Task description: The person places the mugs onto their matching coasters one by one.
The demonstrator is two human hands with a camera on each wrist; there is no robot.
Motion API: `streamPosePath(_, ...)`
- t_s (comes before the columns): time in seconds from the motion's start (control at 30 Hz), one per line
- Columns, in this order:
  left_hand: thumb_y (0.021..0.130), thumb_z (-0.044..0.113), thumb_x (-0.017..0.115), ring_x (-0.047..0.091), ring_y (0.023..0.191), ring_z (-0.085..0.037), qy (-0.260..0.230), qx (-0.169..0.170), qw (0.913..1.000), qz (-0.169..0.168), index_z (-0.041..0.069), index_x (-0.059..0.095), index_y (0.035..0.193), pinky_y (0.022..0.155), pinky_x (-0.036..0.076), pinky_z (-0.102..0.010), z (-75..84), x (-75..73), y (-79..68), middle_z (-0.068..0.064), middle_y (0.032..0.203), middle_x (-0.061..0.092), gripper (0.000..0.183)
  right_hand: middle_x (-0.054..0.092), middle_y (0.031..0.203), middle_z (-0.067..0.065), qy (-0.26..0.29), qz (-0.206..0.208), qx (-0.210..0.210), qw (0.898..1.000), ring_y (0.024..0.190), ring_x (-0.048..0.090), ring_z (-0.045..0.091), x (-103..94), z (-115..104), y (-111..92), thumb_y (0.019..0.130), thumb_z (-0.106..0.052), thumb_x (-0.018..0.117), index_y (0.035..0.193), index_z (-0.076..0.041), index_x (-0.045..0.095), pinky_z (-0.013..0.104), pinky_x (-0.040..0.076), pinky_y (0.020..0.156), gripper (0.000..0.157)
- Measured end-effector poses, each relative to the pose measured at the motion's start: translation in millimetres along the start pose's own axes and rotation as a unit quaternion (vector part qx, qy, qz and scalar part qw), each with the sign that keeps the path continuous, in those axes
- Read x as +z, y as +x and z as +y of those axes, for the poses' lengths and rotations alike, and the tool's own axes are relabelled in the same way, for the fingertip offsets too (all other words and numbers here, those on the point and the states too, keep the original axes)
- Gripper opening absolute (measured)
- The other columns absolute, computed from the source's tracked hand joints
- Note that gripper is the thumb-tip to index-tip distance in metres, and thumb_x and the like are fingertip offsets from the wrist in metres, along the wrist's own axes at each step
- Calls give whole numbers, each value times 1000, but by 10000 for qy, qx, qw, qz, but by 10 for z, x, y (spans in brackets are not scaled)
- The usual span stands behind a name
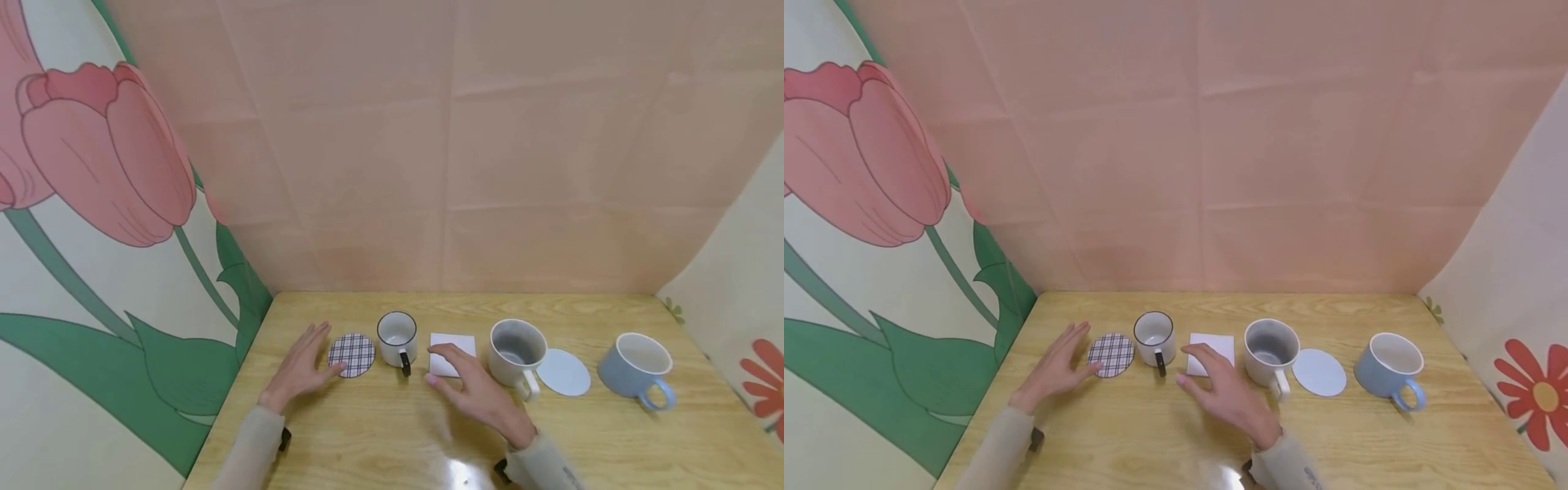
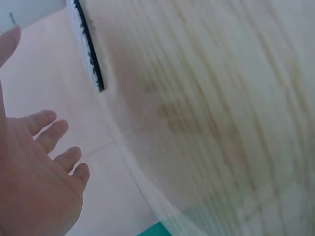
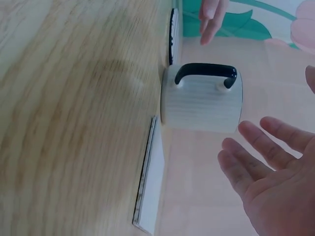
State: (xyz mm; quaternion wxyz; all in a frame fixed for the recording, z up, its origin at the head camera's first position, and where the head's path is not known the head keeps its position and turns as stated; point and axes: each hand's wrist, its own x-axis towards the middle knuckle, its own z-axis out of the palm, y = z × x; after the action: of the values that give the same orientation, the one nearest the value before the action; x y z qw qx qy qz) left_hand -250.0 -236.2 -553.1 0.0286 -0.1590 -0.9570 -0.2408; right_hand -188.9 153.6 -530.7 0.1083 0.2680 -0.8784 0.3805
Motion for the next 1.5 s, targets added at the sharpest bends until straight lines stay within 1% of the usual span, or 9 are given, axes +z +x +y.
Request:
streamPosePath(0.17,95,56,75,22,164,-42,-83,20,10000,-21,10,34,168,131,22,-67,-15,34,23,-12,175,32,96,66,146,5,133,-25,142,9998,137,62,30,33,-37,17,106,-40,67,145,-11,62,57,51,115,49)
streamPosePath(0.43,95,60,73,22,164,-38,-130,-195,9986,-464,10,35,167,132,23,-62,-17,84,21,-9,176,30,96,67,144,8,611,-198,393,9972,128,66,36,168,-76,26,107,-39,65,145,-10,63,58,54,110,47)
streamPosePath(0.53,95,57,74,23,164,-40,-133,-184,9981,-567,9,36,167,132,23,-62,11,80,15,-11,176,30,94,68,142,13,808,-177,291,9962,125,66,40,213,-78,33,108,-34,65,143,-6,63,59,56,107,46)
streamPosePath(0.67,98,51,73,23,163,-43,-37,-149,9967,-793,7,35,167,132,24,-62,21,86,5,-14,176,30,90,68,141,16,907,-231,242,9953,124,67,40,260,-72,45,109,-34,62,143,-4,63,58,57,105,44)
streamPosePath(0.8,104,42,69,24,162,-44,30,-121,9946,-1029,5,35,166,132,25,-61,6,101,7,-15,175,31,81,67,141,17,1033,-301,404,9934,127,66,40,288,-53,61,111,-35,60,143,-4,63,59,57,106,45)
streamPosePath(0.93,106,40,65,23,163,-42,25,-215,9924,-1212,6,34,167,133,25,-59,-6,111,18,-14,175,31,77,67,141,18,1136,-345,550,9914,127,66,41,310,-25,78,111,-35,58,143,-4,62,61,56,106,45)
streamPosePath(1.17,108,38,63,24,163,-41,41,-299,9915,-1267,6,35,167,133,25,-59,-8,96,-7,-13,176,29,72,67,141,17,1228,-459,696,9889,125,68,38,385,4,102,113,-35,55,143,-2,61,59,57,106,45)
streamPosePath(1.33,109,36,62,24,163,-41,38,-318,9913,-1273,7,35,167,133,25,-58,-7,93,-20,-12,176,29,70,70,137,15,1310,-354,544,9893,120,71,33,431,38,125,113,-29,54,140,-3,64,51,60,104,39)
streamPosePath(1.5,109,34,63,26,163,-39,-1,-372,9920,-1205,8,38,166,133,26,-58,20,94,-33,-11,175,31,68,72,136,14,1424,-374,458,9880,118,73,32,496,89,142,114,-24,52,140,-3,65,43,61,102,35)
